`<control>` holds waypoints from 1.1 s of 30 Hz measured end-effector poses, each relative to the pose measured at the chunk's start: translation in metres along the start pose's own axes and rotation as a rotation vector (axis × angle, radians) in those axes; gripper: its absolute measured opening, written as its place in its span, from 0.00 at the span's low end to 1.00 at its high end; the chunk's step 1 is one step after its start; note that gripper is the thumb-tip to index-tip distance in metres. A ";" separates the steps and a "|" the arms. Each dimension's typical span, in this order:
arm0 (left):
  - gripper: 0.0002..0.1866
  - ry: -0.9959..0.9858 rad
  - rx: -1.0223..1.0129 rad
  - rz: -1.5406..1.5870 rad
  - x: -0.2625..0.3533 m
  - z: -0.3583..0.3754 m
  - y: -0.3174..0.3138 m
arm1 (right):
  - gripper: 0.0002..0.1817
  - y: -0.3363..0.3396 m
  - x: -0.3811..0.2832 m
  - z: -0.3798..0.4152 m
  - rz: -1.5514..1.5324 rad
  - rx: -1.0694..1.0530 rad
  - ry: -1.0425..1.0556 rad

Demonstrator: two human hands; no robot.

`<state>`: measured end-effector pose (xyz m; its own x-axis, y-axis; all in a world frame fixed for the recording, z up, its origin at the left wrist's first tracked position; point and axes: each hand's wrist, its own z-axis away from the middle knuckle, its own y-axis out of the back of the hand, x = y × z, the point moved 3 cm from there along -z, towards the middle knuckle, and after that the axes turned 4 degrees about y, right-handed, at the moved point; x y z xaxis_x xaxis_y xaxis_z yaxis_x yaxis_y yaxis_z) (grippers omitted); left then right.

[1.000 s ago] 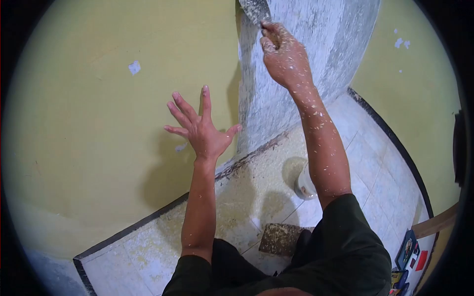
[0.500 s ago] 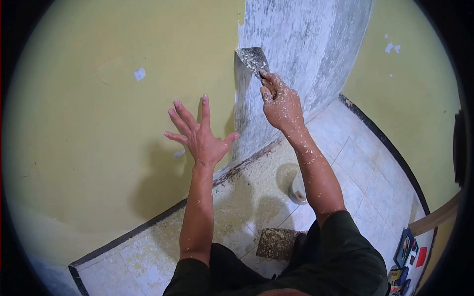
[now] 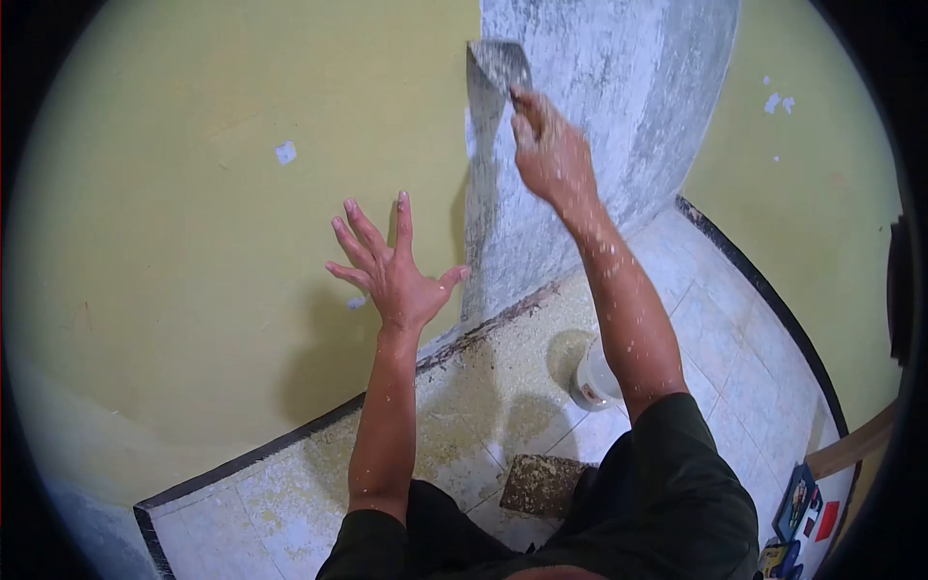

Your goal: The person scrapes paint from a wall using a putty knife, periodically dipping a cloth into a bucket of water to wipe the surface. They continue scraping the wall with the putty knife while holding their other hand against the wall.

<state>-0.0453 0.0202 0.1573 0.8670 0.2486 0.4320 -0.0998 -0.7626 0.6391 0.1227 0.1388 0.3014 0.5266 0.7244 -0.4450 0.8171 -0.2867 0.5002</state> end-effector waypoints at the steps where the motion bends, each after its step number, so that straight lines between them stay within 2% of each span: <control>1: 0.71 0.004 0.010 -0.003 0.001 -0.003 0.001 | 0.20 0.002 -0.004 -0.015 -0.006 0.000 0.010; 3: 0.70 0.018 -0.043 -0.012 0.002 -0.001 0.005 | 0.20 0.016 -0.016 -0.029 -0.080 0.044 0.058; 5: 0.70 -0.008 -0.011 -0.002 -0.003 0.000 0.000 | 0.19 0.009 0.005 -0.004 -0.065 0.033 0.049; 7: 0.70 -0.027 0.058 0.023 0.000 -0.005 0.001 | 0.19 0.004 0.011 0.020 0.075 -0.082 -0.060; 8: 0.71 0.003 0.013 0.014 0.002 -0.005 0.002 | 0.19 0.002 0.009 0.008 0.074 -0.075 -0.032; 11: 0.71 0.039 -0.040 -0.015 0.000 -0.004 0.001 | 0.18 0.005 0.008 -0.013 -0.085 -0.029 -0.027; 15: 0.71 0.033 -0.047 -0.003 0.002 -0.003 0.004 | 0.19 0.002 0.018 0.017 -0.017 -0.041 -0.026; 17: 0.71 0.028 -0.040 0.010 0.002 -0.005 0.005 | 0.20 0.001 0.008 0.005 0.041 -0.053 -0.047; 19: 0.71 0.024 -0.054 0.004 0.000 -0.003 0.003 | 0.20 0.006 -0.002 -0.035 -0.007 0.094 0.106; 20: 0.72 0.027 -0.066 0.003 -0.001 -0.003 0.004 | 0.18 0.015 -0.016 -0.040 -0.059 -0.003 -0.010; 23: 0.72 0.022 -0.060 0.013 0.000 -0.003 0.006 | 0.18 0.020 0.004 -0.010 0.046 -0.030 -0.007; 24: 0.72 0.017 -0.053 0.013 0.000 -0.002 0.006 | 0.18 0.016 0.009 0.009 0.029 -0.088 -0.068; 27: 0.72 0.007 -0.044 0.013 -0.001 -0.001 0.005 | 0.19 0.005 0.005 0.009 0.057 -0.067 -0.055; 30: 0.72 -0.005 -0.063 0.018 -0.003 -0.002 0.007 | 0.19 0.016 -0.010 -0.032 -0.026 -0.029 -0.037; 33: 0.72 0.010 -0.089 0.004 -0.002 -0.001 0.010 | 0.19 0.016 0.007 -0.006 0.046 -0.078 -0.036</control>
<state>-0.0484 0.0130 0.1636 0.8618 0.2514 0.4406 -0.1469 -0.7077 0.6911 0.1380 0.1430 0.3112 0.5719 0.6886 -0.4458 0.7722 -0.2685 0.5759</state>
